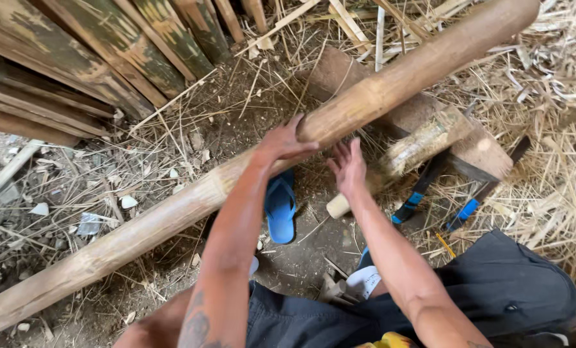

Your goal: The person uses a knife and a wooden mallet to shape a bamboo pole. They repeatedly strike the knife with the mallet to carve and smooth the bamboo, occasionally rotating the pole to work on different sections.

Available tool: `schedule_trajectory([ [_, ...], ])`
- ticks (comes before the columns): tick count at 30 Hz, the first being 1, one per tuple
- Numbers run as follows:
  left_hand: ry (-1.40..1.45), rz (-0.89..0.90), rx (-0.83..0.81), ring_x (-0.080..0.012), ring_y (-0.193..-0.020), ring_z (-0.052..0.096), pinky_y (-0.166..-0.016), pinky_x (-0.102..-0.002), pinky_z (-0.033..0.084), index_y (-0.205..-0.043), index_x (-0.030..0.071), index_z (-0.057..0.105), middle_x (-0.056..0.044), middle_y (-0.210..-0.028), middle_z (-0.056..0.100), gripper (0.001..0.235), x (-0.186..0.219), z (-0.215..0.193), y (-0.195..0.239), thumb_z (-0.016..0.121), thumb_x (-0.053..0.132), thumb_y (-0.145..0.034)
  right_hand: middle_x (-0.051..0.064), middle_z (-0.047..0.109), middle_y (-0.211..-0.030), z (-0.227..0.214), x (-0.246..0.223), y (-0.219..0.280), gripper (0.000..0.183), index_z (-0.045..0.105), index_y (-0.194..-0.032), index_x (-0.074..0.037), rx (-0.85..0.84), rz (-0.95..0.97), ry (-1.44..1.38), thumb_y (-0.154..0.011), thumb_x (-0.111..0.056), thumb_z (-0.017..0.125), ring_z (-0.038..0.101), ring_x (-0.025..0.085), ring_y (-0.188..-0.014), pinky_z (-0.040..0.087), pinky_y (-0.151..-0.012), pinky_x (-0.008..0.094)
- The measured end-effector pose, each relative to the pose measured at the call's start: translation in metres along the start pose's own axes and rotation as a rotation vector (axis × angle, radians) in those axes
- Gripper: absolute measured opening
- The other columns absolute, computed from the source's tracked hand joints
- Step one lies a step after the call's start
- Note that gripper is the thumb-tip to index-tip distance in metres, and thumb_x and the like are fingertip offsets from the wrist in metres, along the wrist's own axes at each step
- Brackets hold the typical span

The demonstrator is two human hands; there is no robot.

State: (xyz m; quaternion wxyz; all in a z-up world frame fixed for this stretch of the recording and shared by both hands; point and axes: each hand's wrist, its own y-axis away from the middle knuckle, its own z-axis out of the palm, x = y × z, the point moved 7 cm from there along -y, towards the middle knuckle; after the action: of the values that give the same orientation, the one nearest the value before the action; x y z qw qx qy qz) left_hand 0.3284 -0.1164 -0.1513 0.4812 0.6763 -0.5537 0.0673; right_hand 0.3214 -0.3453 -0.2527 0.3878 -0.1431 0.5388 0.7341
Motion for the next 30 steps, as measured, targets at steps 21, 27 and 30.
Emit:
schedule_trajectory([
  [21,-0.116,-0.085,-0.278,-0.0371,-0.141,0.047,-0.118,-0.050,0.034,-0.156,0.017,0.034,-0.019,-0.156,0.045,0.134,-0.080,0.012,0.029,0.091,0.070,-0.047,0.016,0.047,-0.150,0.040,0.101,0.016,0.082,0.043,-0.149,-0.009,-0.171,0.164,-0.004,-0.082,-0.041,0.079,0.044,0.035,-0.139,0.031,-0.111,0.071],
  [27,0.121,0.035,-0.250,-0.0360,-0.148,0.042,-0.120,-0.047,0.034,-0.160,0.006,0.035,-0.023,-0.161,0.042,0.131,-0.057,0.051,-0.068,0.075,0.084,-0.064,0.015,0.044,-0.154,0.026,0.078,0.028,0.089,0.038,-0.152,-0.012,-0.318,0.236,0.044,-0.081,-0.048,0.078,0.042,0.037,-0.140,0.030,-0.116,0.067],
  [30,0.230,0.164,-0.221,-0.0354,-0.142,0.046,-0.116,-0.044,0.038,-0.160,0.005,0.030,-0.024,-0.155,0.046,0.135,-0.016,0.059,-0.098,0.081,0.078,-0.058,0.016,0.041,-0.154,0.003,0.043,0.021,0.095,0.034,-0.154,-0.012,-0.242,0.198,-0.045,-0.081,-0.057,0.074,0.042,0.038,-0.140,0.030,-0.115,0.068],
])
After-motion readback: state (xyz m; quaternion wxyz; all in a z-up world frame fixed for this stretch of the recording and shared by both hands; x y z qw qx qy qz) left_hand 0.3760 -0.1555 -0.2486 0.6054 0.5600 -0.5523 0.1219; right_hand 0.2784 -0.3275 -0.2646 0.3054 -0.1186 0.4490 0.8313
